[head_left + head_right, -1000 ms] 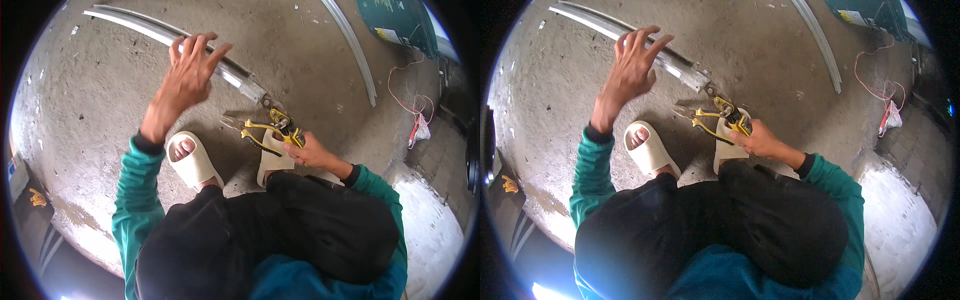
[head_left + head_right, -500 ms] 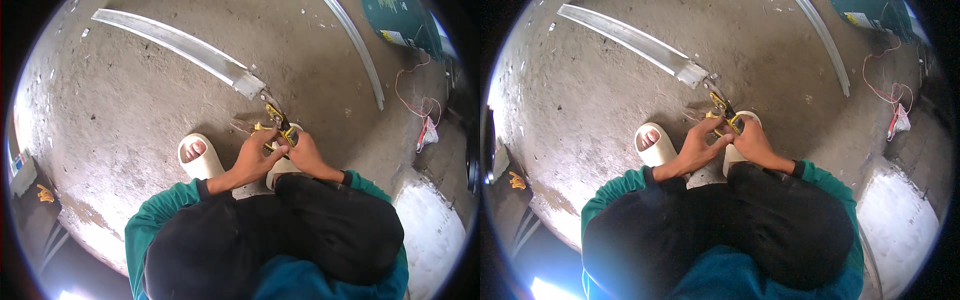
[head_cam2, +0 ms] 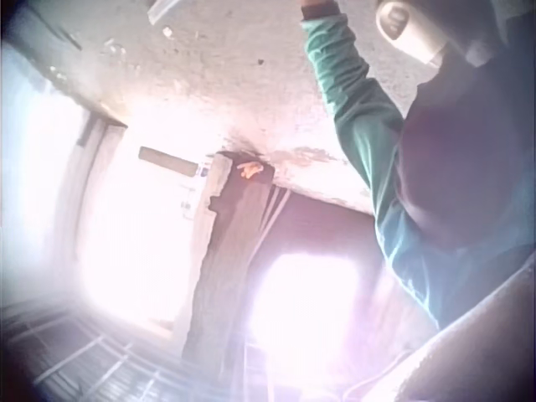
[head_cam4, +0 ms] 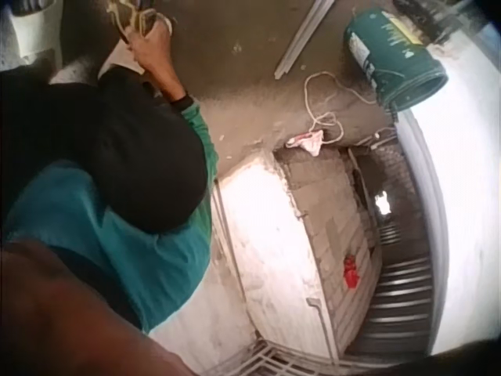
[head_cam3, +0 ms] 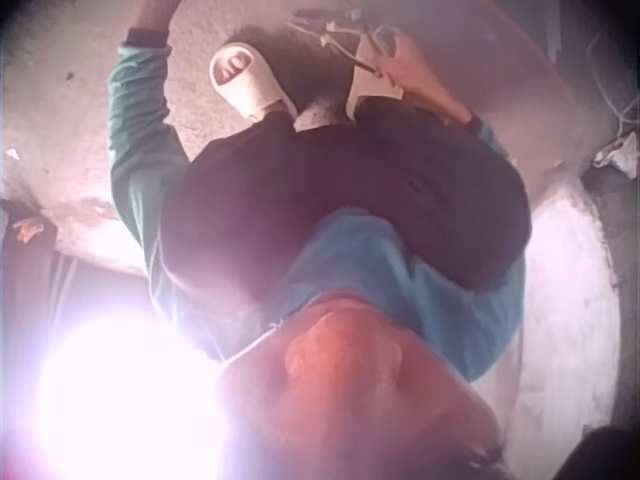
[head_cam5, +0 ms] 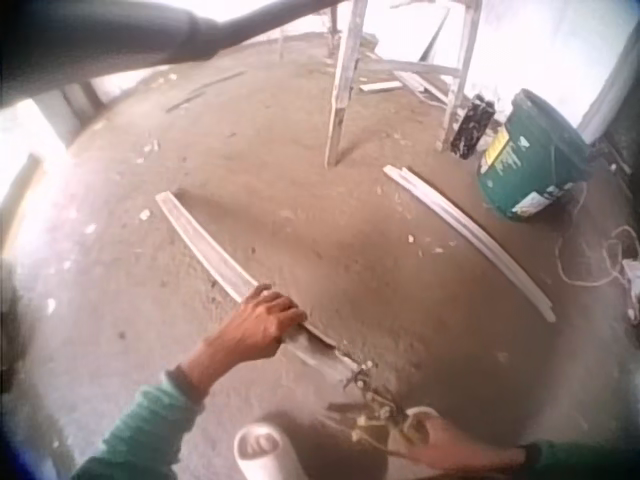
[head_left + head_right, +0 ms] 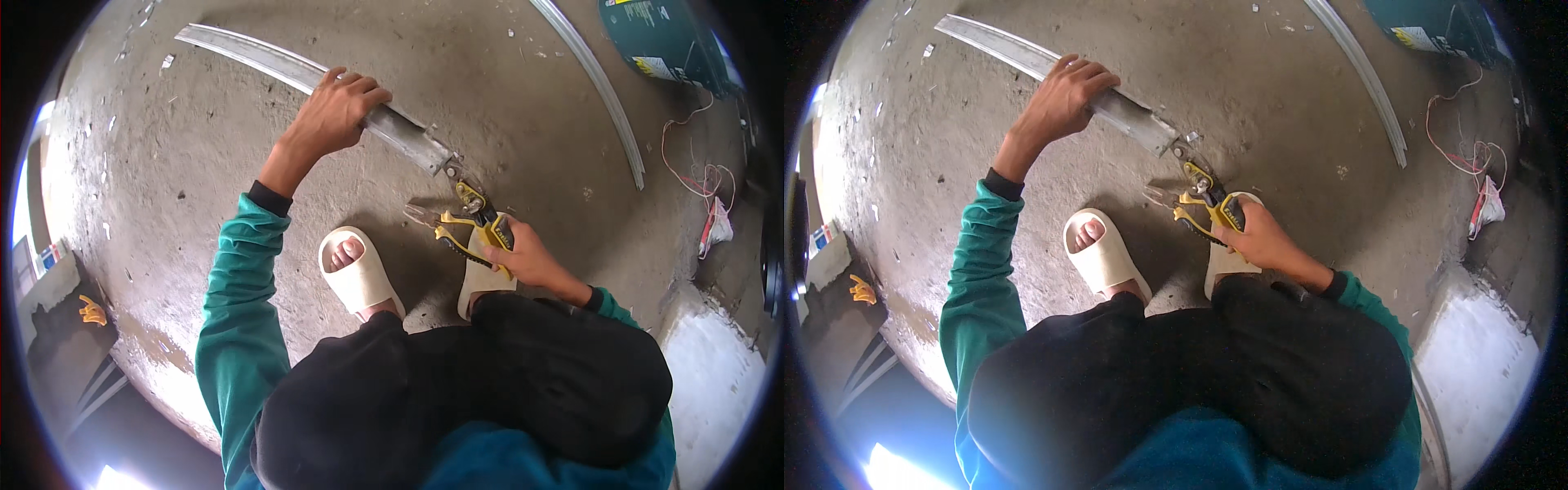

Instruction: The person cuts the end of a metal stud with shears and then uses a power drill to drill a hole into another piece of metal sitting on a wooden workbench.

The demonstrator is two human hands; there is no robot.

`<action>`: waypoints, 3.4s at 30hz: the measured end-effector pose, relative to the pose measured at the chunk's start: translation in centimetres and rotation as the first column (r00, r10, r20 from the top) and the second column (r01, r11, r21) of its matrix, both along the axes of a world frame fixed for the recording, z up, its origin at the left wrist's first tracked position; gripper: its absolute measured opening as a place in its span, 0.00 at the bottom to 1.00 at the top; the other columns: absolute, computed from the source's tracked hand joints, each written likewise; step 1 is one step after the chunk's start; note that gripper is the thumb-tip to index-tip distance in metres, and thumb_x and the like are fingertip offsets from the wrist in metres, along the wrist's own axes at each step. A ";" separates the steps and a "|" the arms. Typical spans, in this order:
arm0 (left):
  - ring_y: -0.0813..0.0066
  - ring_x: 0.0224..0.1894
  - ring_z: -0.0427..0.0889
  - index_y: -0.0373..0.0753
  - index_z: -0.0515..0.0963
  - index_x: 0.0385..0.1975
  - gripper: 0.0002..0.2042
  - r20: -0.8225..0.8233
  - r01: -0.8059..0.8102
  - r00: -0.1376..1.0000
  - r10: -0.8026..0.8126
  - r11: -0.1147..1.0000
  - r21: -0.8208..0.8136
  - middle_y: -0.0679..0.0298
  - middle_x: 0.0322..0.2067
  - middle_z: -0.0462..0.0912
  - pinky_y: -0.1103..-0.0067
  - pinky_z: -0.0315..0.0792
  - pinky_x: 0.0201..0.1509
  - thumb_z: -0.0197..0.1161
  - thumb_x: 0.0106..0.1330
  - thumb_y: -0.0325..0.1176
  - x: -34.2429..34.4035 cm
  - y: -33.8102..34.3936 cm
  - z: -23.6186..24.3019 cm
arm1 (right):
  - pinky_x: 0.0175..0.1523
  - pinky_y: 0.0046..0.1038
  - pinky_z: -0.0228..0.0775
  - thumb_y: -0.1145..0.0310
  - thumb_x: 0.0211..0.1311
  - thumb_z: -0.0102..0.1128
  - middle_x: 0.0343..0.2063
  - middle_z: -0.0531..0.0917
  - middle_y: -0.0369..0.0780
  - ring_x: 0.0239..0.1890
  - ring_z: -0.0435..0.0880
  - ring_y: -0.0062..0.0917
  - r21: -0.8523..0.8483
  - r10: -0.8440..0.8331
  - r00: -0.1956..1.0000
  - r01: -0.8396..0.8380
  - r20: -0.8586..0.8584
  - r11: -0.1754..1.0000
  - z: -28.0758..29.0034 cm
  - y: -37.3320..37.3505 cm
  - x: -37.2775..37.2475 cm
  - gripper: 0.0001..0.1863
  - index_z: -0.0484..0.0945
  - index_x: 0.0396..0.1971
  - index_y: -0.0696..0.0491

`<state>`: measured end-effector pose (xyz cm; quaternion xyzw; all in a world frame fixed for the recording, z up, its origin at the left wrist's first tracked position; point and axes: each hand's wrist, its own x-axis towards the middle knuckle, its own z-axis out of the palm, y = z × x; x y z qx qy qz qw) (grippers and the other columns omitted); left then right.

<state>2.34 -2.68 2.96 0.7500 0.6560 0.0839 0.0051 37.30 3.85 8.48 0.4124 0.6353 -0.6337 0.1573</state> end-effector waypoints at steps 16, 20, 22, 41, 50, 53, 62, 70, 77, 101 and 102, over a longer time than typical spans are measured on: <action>0.66 0.51 0.76 0.45 0.75 0.42 0.24 0.186 -0.100 0.980 0.073 0.985 0.142 0.66 0.42 0.79 0.62 0.59 0.67 0.67 0.40 0.20 2.5 -0.6 0.4 | 0.29 0.27 0.67 0.58 0.55 0.67 0.15 0.77 0.37 0.20 0.74 0.19 0.118 0.297 0.946 -0.313 0.133 0.943 1.3 6.0 2.5 0.18 0.77 0.28 0.61; 0.65 0.51 0.76 0.45 0.74 0.42 0.22 0.149 -0.143 0.982 0.116 0.973 0.182 0.67 0.42 0.79 0.62 0.58 0.67 0.64 0.45 0.19 1.8 0.3 -0.8 | 0.28 0.22 0.67 0.63 0.60 0.63 0.19 0.80 0.36 0.24 0.78 0.16 0.018 0.296 0.944 -0.302 0.146 0.953 1.3 7.8 3.1 0.12 0.79 0.32 0.59; 0.64 0.53 0.75 0.45 0.74 0.44 0.22 0.147 -0.160 0.979 0.143 0.981 0.111 0.65 0.44 0.79 0.61 0.57 0.68 0.61 0.47 0.17 1.3 0.6 -1.6 | 0.30 0.21 0.70 0.63 0.62 0.61 0.20 0.80 0.37 0.26 0.81 0.19 -0.118 0.135 0.987 -0.124 0.089 0.985 0.5 7.4 4.2 0.13 0.77 0.34 0.60; 0.63 0.40 0.84 0.30 0.69 0.58 0.33 0.911 -0.461 0.275 0.309 0.873 -0.157 0.51 0.41 0.80 0.74 0.79 0.42 0.73 0.52 0.34 19.9 -0.8 2.9 | 0.28 0.26 0.68 0.69 0.60 0.58 0.20 0.80 0.39 0.23 0.77 0.17 0.119 -0.359 0.901 0.395 -0.244 0.911 -3.1 0.2 -1.2 0.10 0.76 0.34 0.62; 0.68 0.41 0.84 0.28 0.72 0.54 0.28 0.943 -0.499 0.111 0.314 0.838 -0.221 0.47 0.45 0.81 0.75 0.78 0.46 0.73 0.53 0.30 21.8 -1.8 1.5 | 0.28 0.30 0.69 0.68 0.59 0.58 0.19 0.80 0.44 0.22 0.80 0.24 0.458 -0.186 0.906 0.359 -0.380 0.813 -2.9 -1.0 -2.7 0.11 0.75 0.32 0.63; 0.66 0.46 0.83 0.29 0.69 0.58 0.30 0.958 -0.530 -0.179 0.226 0.798 -0.287 0.44 0.48 0.79 0.74 0.77 0.50 0.72 0.55 0.30 21.6 -1.1 1.9 | 0.29 0.29 0.70 0.71 0.59 0.58 0.20 0.80 0.44 0.23 0.81 0.24 0.328 -0.307 0.918 0.379 -0.250 0.865 -1.4 -1.1 -3.9 0.09 0.75 0.32 0.63; 0.68 0.49 0.80 0.23 0.65 0.58 0.34 0.901 -0.403 -0.281 0.330 0.812 -0.423 0.45 0.45 0.80 0.74 0.76 0.53 0.74 0.53 0.31 20.2 -1.2 2.5 | 0.33 0.34 0.71 0.73 0.58 0.58 0.24 0.81 0.48 0.28 0.82 0.33 0.475 -0.203 0.924 0.345 -0.325 0.810 -3.3 -1.8 -3.4 0.08 0.74 0.35 0.62; 0.65 0.52 0.79 0.20 0.63 0.57 0.34 0.896 -0.435 -0.371 0.246 0.806 -0.401 0.45 0.47 0.79 0.72 0.73 0.57 0.73 0.55 0.31 20.9 -1.1 2.2 | 0.37 0.36 0.70 0.71 0.58 0.59 0.28 0.81 0.51 0.32 0.83 0.39 0.457 -0.203 0.929 0.332 -0.309 0.825 -3.5 -1.7 -3.7 0.09 0.73 0.34 0.61; 0.66 0.49 0.80 0.23 0.69 0.52 0.29 0.907 -0.470 -0.277 0.316 0.779 -0.415 0.44 0.48 0.79 0.73 0.75 0.55 0.73 0.55 0.32 21.0 -1.4 1.6 | 0.36 0.31 0.70 0.71 0.61 0.57 0.26 0.82 0.46 0.30 0.82 0.30 0.343 -0.278 0.896 0.397 -0.348 0.852 -2.8 -1.6 -4.3 0.08 0.75 0.34 0.61; 0.62 0.48 0.74 0.31 0.63 0.58 0.26 0.960 -0.320 0.071 0.272 0.917 -0.236 0.48 0.52 0.69 0.71 0.69 0.52 0.59 0.66 0.41 19.7 -3.5 2.0 | 0.71 0.32 0.49 0.83 0.46 0.58 0.58 0.70 0.42 0.66 0.64 0.29 -0.564 -0.464 0.805 0.202 -0.369 0.800 -0.5 1.3 -1.2 0.40 0.59 0.65 0.56; 0.56 0.58 0.67 0.32 0.60 0.61 0.29 0.954 -0.187 -0.038 0.296 0.936 -0.298 0.46 0.60 0.58 0.69 0.64 0.60 0.58 0.67 0.42 19.6 -3.6 3.2 | 0.70 0.33 0.49 0.82 0.44 0.59 0.59 0.69 0.42 0.65 0.64 0.30 -0.566 -0.406 0.847 0.159 -0.342 0.809 -0.3 1.8 -0.8 0.41 0.59 0.65 0.57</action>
